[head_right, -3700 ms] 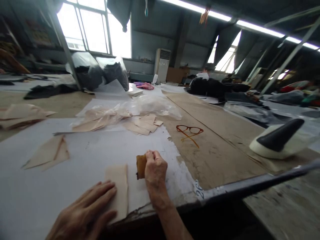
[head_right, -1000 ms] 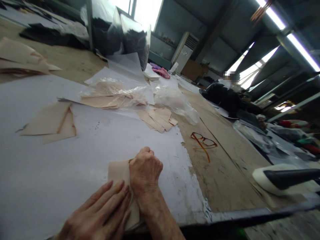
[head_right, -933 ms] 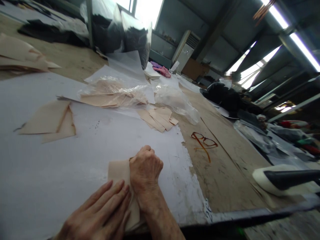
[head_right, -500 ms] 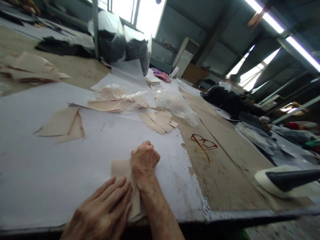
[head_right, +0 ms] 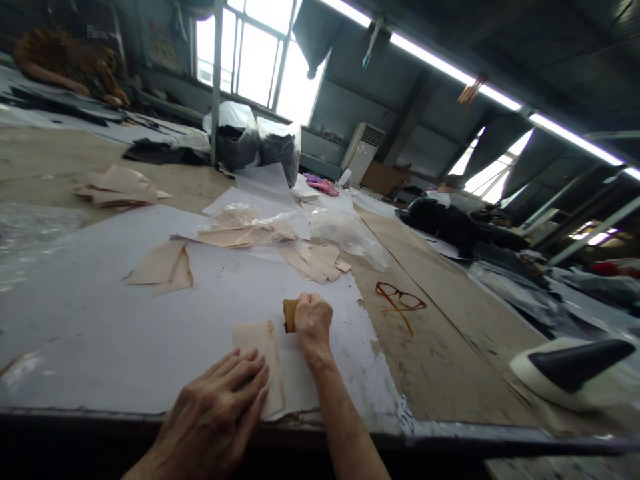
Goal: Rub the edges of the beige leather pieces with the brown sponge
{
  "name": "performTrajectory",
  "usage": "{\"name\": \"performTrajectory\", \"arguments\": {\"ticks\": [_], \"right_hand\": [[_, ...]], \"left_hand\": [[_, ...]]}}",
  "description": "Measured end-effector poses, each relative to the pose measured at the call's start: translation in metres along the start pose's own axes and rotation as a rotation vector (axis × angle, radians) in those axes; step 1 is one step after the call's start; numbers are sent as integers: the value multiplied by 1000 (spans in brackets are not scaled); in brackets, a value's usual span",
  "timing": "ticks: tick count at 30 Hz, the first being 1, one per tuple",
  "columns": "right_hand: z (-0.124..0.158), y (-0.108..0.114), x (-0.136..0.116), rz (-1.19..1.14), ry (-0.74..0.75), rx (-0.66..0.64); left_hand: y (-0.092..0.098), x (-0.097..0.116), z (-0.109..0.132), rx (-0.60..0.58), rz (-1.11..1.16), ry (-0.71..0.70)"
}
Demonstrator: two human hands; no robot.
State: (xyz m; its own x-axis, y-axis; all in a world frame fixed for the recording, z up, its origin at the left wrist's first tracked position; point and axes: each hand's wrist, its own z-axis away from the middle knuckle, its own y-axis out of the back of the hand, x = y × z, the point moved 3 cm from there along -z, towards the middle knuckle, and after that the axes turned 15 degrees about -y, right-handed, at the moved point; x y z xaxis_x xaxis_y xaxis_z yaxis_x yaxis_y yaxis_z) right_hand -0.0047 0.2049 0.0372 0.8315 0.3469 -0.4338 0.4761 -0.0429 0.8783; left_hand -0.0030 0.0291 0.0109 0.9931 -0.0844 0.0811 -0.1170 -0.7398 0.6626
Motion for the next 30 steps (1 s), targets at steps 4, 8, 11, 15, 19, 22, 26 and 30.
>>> {"name": "performTrajectory", "arguments": {"ticks": [4, 8, 11, 15, 19, 22, 26, 30], "right_hand": [[27, 6, -1, 24, 10, 12], [44, -5, -14, 239, 77, -7], [42, -14, -22, 331, 107, -4], [31, -21, -29, 348, 91, -18], [23, -28, -36, 346, 83, -23], [17, -35, -40, 311, 58, -3], [-3, -38, -42, 216, -45, 3], [-14, -19, -31, 175, -24, 14]], "left_hand": [[0, -1, 1, 7, 1, 6], [-1, -2, 2, 15, 3, -15], [-2, -4, 2, 12, -22, -31], [-5, -6, 2, 46, -70, -60], [-6, -9, 3, 117, -84, -41], [-5, -8, 2, 81, -92, -54], [-2, -7, 0, 23, -101, -56], [-3, -9, 9, 11, -152, -107]]}}
